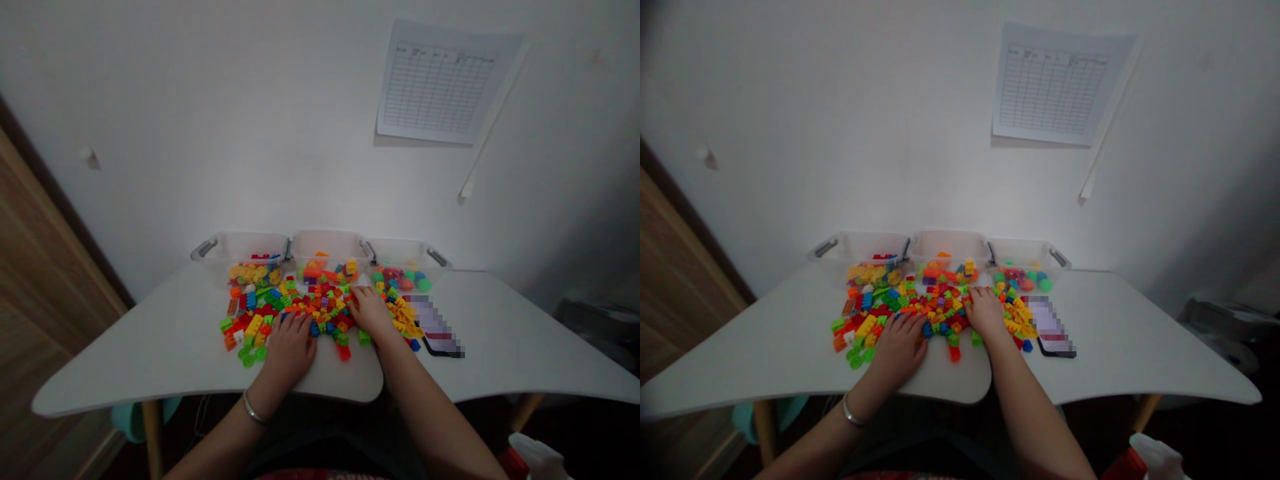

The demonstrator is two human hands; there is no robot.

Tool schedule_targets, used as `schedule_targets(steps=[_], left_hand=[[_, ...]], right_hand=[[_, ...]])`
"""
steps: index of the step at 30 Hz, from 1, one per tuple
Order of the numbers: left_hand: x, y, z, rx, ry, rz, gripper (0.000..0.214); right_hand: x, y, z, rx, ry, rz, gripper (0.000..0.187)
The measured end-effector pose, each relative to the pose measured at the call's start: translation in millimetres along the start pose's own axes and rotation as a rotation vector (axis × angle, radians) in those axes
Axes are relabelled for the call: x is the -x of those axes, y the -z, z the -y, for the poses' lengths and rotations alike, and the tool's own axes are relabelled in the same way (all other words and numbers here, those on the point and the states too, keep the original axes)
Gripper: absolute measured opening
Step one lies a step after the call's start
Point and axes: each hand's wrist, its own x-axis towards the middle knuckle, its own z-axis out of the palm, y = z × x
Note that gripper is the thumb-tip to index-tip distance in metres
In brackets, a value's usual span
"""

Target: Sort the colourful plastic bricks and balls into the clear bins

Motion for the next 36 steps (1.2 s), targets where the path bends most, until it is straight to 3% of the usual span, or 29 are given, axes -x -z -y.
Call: schedule_targets(steps=[19,24,31,36], left_hand=[[1.3,-0.4,0.9,0.001,-0.008,-0.013,0.041],[1.1,1.0,-0.2,0.0,-0.006,-0.018,0.041],[1.5,-1.9,1.9,0.0,-0.016,-0.046,0.039],[1.9,-1.7,3.2,-0.001,-0.016,-0.038,0.04]], right_hand=[[-7.1,9.7,1.2,0.157,-0.102,0.077,0.033],[-7.9,7.1,-1.9,0.122,-0.15,0.056,0.026],[-8.7,15.6,-1.2,0.002,-0.19,-0.077,0.02],[-8.7,22.9,-0.6,0.032,-0.184,-0.026,0.024]])
